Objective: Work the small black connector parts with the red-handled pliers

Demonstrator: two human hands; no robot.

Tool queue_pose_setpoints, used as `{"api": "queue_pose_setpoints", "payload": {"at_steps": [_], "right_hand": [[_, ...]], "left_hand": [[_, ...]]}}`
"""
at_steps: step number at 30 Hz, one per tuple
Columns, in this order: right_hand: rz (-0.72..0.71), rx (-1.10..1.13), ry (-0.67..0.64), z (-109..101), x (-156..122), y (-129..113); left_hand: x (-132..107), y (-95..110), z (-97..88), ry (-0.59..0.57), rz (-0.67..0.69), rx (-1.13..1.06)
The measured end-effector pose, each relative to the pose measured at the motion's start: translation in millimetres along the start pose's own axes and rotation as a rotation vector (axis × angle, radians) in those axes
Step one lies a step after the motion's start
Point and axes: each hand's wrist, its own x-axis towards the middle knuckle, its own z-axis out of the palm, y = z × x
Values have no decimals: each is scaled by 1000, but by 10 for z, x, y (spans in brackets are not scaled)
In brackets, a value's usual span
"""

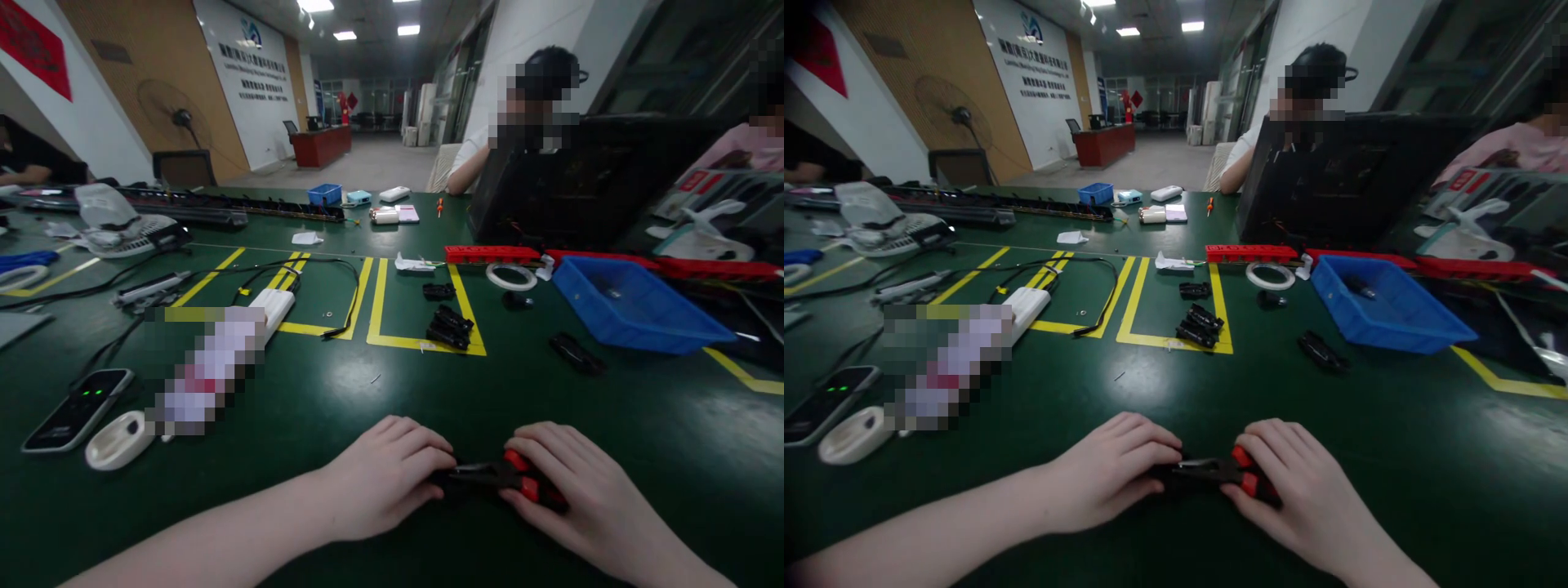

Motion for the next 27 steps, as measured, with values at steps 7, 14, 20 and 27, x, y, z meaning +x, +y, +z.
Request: {"api": "queue_pose_setpoints", "payload": {"at_steps": [7, 14, 20, 27], "right_hand": [[-31, -2, -4, 12, 134, -24], [-103, -91, 0, -8, 480, -15], [-84, -144, 1, 87, 553, 24], [-33, -76, -55, 88, 534, -11]], "left_hand": [[-30, 7, -29, 107, 21, -32], [-47, -55, -30, 234, -45, -223], [-28, -129, -30, 242, -67, -211], [-9, -59, -49, 250, -91, -220]]}}
